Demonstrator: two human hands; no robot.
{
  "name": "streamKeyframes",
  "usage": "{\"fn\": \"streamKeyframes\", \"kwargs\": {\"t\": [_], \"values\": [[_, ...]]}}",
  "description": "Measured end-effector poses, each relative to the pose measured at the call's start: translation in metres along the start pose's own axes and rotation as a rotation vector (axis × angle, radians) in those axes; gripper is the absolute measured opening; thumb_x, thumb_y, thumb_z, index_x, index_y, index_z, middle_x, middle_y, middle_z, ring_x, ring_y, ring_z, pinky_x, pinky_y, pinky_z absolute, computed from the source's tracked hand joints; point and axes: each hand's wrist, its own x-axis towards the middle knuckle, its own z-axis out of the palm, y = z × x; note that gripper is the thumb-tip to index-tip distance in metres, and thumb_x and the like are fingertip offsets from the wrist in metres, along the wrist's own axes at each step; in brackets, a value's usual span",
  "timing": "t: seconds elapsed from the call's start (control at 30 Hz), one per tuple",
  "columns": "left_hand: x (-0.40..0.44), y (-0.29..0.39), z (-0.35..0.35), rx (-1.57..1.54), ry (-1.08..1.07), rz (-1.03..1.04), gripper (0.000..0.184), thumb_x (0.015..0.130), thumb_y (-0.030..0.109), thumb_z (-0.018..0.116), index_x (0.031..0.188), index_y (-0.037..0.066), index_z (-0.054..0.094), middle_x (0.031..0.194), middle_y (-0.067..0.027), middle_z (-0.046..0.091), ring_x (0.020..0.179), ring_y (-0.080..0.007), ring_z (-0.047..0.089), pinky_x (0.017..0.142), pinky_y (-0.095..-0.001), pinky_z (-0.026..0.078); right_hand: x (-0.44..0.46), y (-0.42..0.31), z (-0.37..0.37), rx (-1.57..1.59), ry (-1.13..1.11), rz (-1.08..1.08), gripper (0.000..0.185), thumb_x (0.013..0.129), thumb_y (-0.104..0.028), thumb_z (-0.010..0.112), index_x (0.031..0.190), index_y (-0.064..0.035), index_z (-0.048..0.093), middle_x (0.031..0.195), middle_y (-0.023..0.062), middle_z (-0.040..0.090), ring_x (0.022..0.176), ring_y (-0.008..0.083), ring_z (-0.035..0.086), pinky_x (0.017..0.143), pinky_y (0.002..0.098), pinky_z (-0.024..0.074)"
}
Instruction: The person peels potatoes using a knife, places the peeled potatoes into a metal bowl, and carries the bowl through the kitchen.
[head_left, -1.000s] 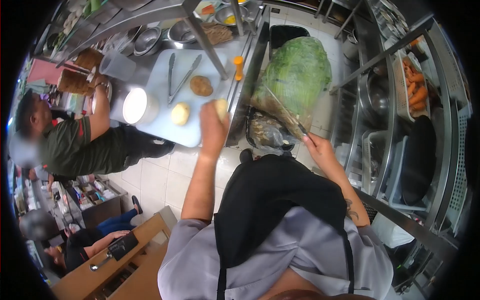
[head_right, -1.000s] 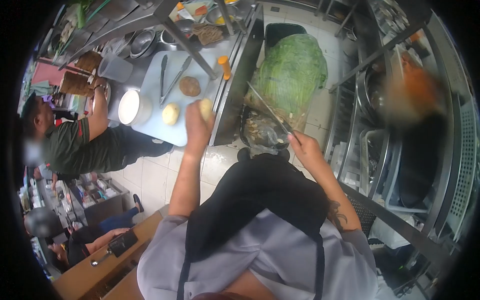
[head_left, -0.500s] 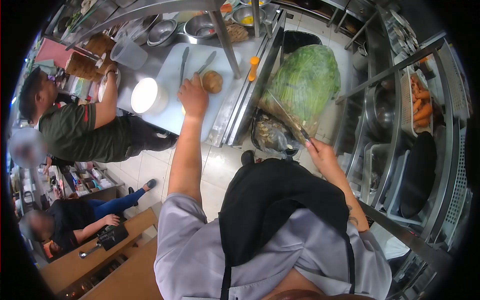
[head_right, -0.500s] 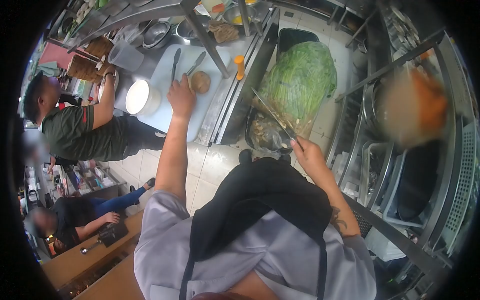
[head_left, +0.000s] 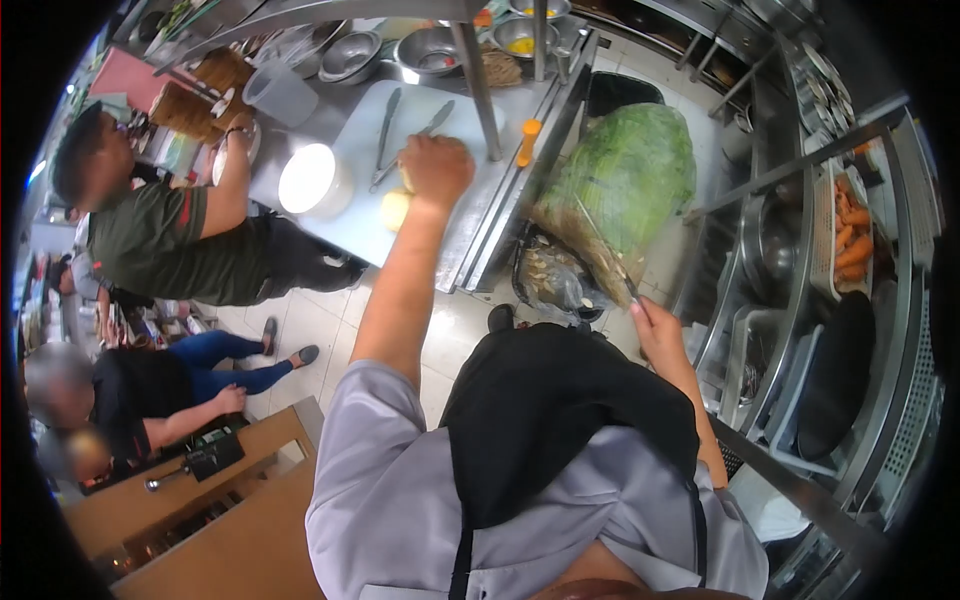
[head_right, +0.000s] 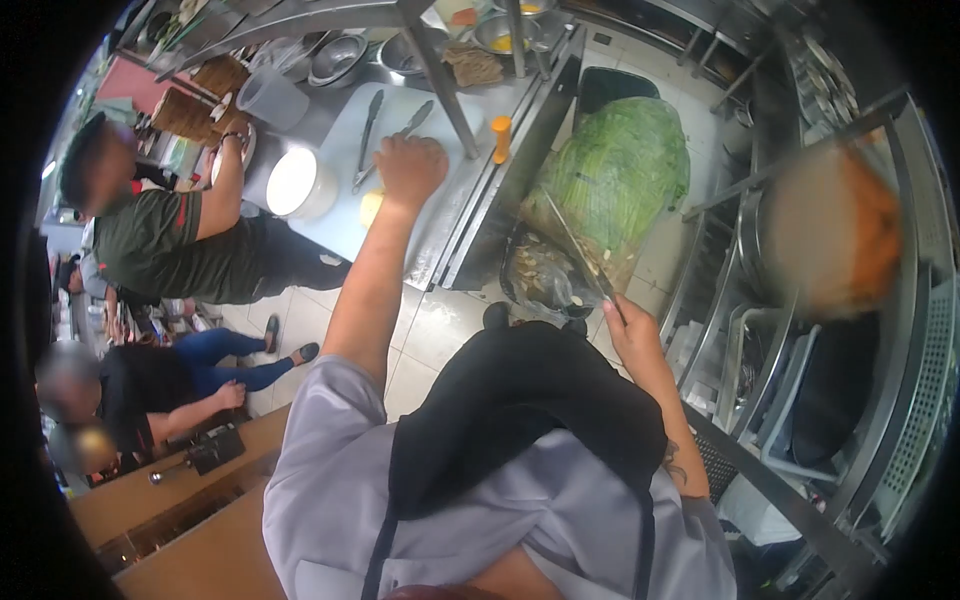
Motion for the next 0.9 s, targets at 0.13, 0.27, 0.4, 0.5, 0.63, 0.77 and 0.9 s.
{"fn": "streamKeyframes", "kwargs": {"t": [0.13, 0.27, 0.4, 0.5, 0.63, 0.77, 0.9], "values": [[0.009, 0.012, 0.004, 0.024, -0.165, 0.109, 0.032, 0.073, 0.034, 0.069, 0.090, 0.008, 0.065, 0.093, -0.0118, 0.065, 0.094, -0.0287, 0.064, 0.071, -0.0439, 0.050, -0.003, 0.003, 0.001, 0.018, -0.002, 0.016, 0.028, 0.102, -0.022, 0.055, 0.108, 0.0053, 0.061, 0.070, 0.0161, 0.052, 0.065, 0.0184, 0.045, 0.064, 0.0341, 0.0438], [-0.005, 0.017, 0.014, -0.336, -0.188, 0.035, 0.052, 0.070, 0.022, 0.079, 0.110, -0.002, 0.057, 0.105, -0.0233, 0.063, 0.093, -0.0340, 0.065, 0.079, -0.0450, 0.052, -0.013, 0.013, 0.003, 0.027, 0.065, -0.073, 0.029, 0.101, -0.021, 0.057, 0.112, 0.0058, 0.062, 0.079, 0.0210, 0.060, 0.069, 0.0254, 0.056, 0.068, 0.0369, 0.0466], [-0.035, 0.033, 0.003, -1.276, -0.081, -0.375, 0.050, 0.084, 0.027, 0.075, 0.121, -0.001, 0.055, 0.110, -0.0184, 0.062, 0.096, -0.0282, 0.065, 0.081, -0.0407, 0.055, -0.019, 0.000, -0.007, -0.013, 0.017, -0.081, 0.029, 0.100, -0.020, 0.059, 0.114, 0.0060, 0.062, 0.091, 0.0254, 0.064, 0.081, 0.0384, 0.064, 0.074, 0.0395, 0.0492], [-0.053, 0.058, -0.021, -2.110, -0.497, -0.758, 0.038, 0.097, 0.034, 0.063, 0.121, 0.005, 0.054, 0.105, -0.0076, 0.064, 0.093, -0.0197, 0.064, 0.079, -0.0408, 0.054, -0.019, -0.015, -0.010, -0.041, -0.007, -0.104, 0.029, 0.098, -0.019, 0.061, 0.115, 0.0050, 0.063, 0.094, 0.0243, 0.065, 0.086, 0.0401, 0.064, 0.076, 0.0395, 0.0504], [-0.064, 0.087, -0.031, -2.096, -0.513, -1.103, 0.032, 0.101, 0.040, 0.053, 0.113, 0.010, 0.055, 0.098, -0.0060, 0.064, 0.086, -0.0205, 0.064, 0.075, -0.0388, 0.052, -0.015, -0.015, -0.008, -0.096, -0.009, -0.208, 0.031, 0.097, -0.020, 0.064, 0.114, 0.0047, 0.064, 0.100, 0.0228, 0.068, 0.090, 0.0390, 0.066, 0.077, 0.0403, 0.0525], [-0.071, 0.102, -0.026, -2.191, -0.431, -1.101, 0.033, 0.102, 0.040, 0.051, 0.113, 0.009, 0.055, 0.097, -0.0071, 0.064, 0.085, -0.0205, 0.065, 0.070, -0.0373, 0.052, -0.016, -0.011, -0.007, -0.175, -0.026, -0.233, 0.032, 0.096, -0.021, 0.065, 0.115, 0.0045, 0.064, 0.102, 0.0232, 0.068, 0.092, 0.0394, 0.067, 0.078, 0.0410, 0.0536], [-0.075, 0.112, -0.021, -2.198, -0.368, -1.092, 0.037, 0.102, 0.042, 0.052, 0.111, 0.006, 0.055, 0.098, -0.0092, 0.063, 0.085, -0.0202, 0.065, 0.065, -0.0362, 0.053, -0.017, -0.016, -0.009, -0.188, -0.020, -0.216, 0.032, 0.096, -0.022, 0.065, 0.115, 0.0043, 0.064, 0.102, 0.0239, 0.068, 0.092, 0.0400, 0.067, 0.078, 0.0418, 0.0535]]}}
